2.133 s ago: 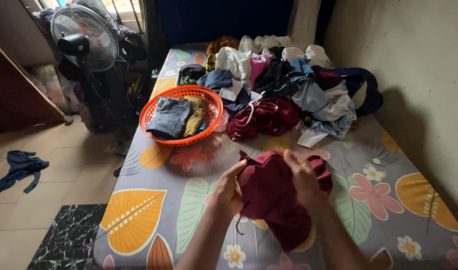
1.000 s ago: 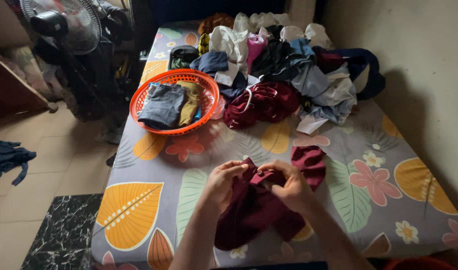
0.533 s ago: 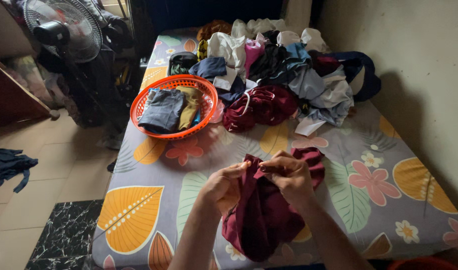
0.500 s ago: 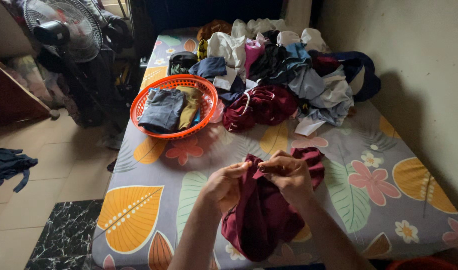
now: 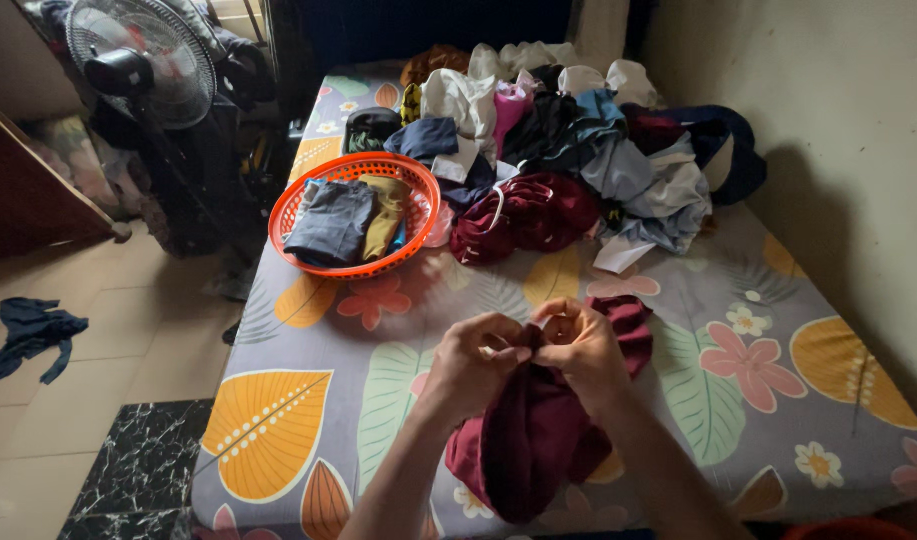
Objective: The person folds items of clothing by hand on a bed, including a dark grey fabric, a maroon shirt, a pair of maroon leggings, and blue shorts, placing each folded item into an orange basket.
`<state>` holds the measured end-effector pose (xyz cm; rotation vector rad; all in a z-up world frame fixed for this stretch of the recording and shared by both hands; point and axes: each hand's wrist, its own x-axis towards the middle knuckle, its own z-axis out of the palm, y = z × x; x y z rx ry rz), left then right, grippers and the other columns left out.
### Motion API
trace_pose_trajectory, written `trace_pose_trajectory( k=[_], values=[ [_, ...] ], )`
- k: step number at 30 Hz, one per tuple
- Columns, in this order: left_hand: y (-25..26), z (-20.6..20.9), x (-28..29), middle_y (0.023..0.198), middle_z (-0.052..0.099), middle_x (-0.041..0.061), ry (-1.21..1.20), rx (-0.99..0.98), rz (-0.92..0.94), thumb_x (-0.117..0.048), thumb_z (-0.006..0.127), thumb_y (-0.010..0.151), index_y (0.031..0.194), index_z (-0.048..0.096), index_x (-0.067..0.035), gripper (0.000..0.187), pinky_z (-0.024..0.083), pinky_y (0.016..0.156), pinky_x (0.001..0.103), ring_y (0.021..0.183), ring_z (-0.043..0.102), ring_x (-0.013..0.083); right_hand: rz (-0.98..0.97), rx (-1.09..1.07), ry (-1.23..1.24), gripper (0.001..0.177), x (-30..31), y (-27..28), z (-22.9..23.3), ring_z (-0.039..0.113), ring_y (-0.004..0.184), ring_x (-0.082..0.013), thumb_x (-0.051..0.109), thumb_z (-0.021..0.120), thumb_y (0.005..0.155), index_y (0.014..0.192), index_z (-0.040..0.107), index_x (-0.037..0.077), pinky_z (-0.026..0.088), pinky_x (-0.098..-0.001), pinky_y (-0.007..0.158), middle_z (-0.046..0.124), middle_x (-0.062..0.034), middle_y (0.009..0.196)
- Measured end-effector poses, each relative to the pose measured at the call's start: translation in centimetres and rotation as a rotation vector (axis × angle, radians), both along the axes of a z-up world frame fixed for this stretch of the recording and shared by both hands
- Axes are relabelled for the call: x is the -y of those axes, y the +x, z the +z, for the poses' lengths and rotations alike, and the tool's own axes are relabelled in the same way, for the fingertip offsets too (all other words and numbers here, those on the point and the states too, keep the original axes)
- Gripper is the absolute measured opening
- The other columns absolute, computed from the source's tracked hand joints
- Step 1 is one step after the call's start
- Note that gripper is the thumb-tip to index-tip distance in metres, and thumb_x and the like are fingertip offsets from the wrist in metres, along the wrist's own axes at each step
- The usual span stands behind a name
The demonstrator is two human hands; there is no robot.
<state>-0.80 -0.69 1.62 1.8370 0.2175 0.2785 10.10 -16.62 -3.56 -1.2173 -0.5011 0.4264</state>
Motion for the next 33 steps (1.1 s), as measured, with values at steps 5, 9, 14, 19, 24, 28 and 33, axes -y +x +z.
trace_pose_trajectory(
  k=[5,9,14,19,24,28,33],
  values=[
    [-0.5,1.4,1.1,0.095,0.072,0.009,0.237,0.313,-0.05,-0.004,0.071,0.087,0.105,0.075,-0.01,0.019,0.059,0.066,0.032,0.078,0.074,0.0207,-0.033,-0.086,-0.055,0.033,0.1,-0.4,1.2,0.063,0.071,-0.0078,-0.012,0.066,0.074,0.104,0.075,0.0,0.052,-0.0212,0.067,0.068,-0.0018,0.08],
    [-0.2,1.0,1.5,0.089,0.068,0.013,0.343,0.441,0.042,-0.004,0.066,0.092,0.107,0.073,-0.009,0.017,0.055,0.064,0.037,0.075,0.071,0.0298,-0.026,0.134,-0.213,0.02,-0.2,-1.0,2.0,0.068,0.074,-0.0075,-0.006,0.066,0.084,0.1,0.076,-0.001,0.055,-0.0216,0.068,0.076,-0.0053,0.087],
    [-0.3,0.0,2.1,0.092,0.072,0.012,0.473,0.46,0.159,-0.009,0.066,0.094,0.101,0.071,-0.011,0.009,0.055,0.065,0.04,0.079,0.072,0.0329,-0.224,0.051,-0.321,0.012,-1.3,-1.6,1.7,0.062,0.063,-0.01,-0.002,0.069,0.085,0.093,0.078,-0.002,0.049,-0.0246,0.057,0.075,-0.0064,0.079],
    [1.1,-3.3,1.4,0.092,0.069,0.012,0.06,0.375,0.041,-0.011,0.062,0.091,0.106,0.058,-0.009,0.016,0.057,0.068,0.038,0.08,0.071,0.032,-0.309,0.108,-0.282,0.014,-0.9,-0.7,2.7,0.063,0.061,-0.0083,0.0,0.069,0.083,0.092,0.079,0.001,0.05,-0.0223,0.055,0.075,-0.003,0.076],
    [4.9,-8.5,-4.6,0.079,0.069,0.015,0.467,0.186,0.307,-0.008,0.072,0.08,0.091,0.063,-0.006,0.014,0.055,0.07,0.046,0.077,0.069,0.0364,-0.403,0.552,-0.604,0.013,2.2,1.6,7.0,0.072,0.068,-0.0153,0.004,0.07,0.078,0.089,0.078,0.004,0.057,-0.0312,0.065,0.078,-0.0077,0.077],
    [8.5,-4.7,-11.0,0.09,0.07,0.017,0.494,0.245,0.373,-0.006,0.072,0.077,0.094,0.063,-0.004,0.019,0.055,0.077,0.048,0.087,0.07,0.0381,-0.345,0.985,-0.926,0.021,3.9,2.1,5.6,0.072,0.082,-0.0325,0.009,0.07,0.076,0.096,0.076,0.007,0.057,-0.0443,0.073,0.077,-0.014,0.09],
    [9.1,0.1,-12.8,0.101,0.062,0.028,0.817,0.208,0.39,0.001,0.069,0.063,0.103,0.06,0.002,0.041,0.052,0.077,0.053,0.093,0.062,0.0473,-0.688,0.859,-1.255,0.025,7.1,7.8,1.0,0.074,0.091,-0.036,0.012,0.064,0.084,0.104,0.077,0.015,0.058,-0.0474,0.085,0.077,-0.0151,0.101]
  ],
)
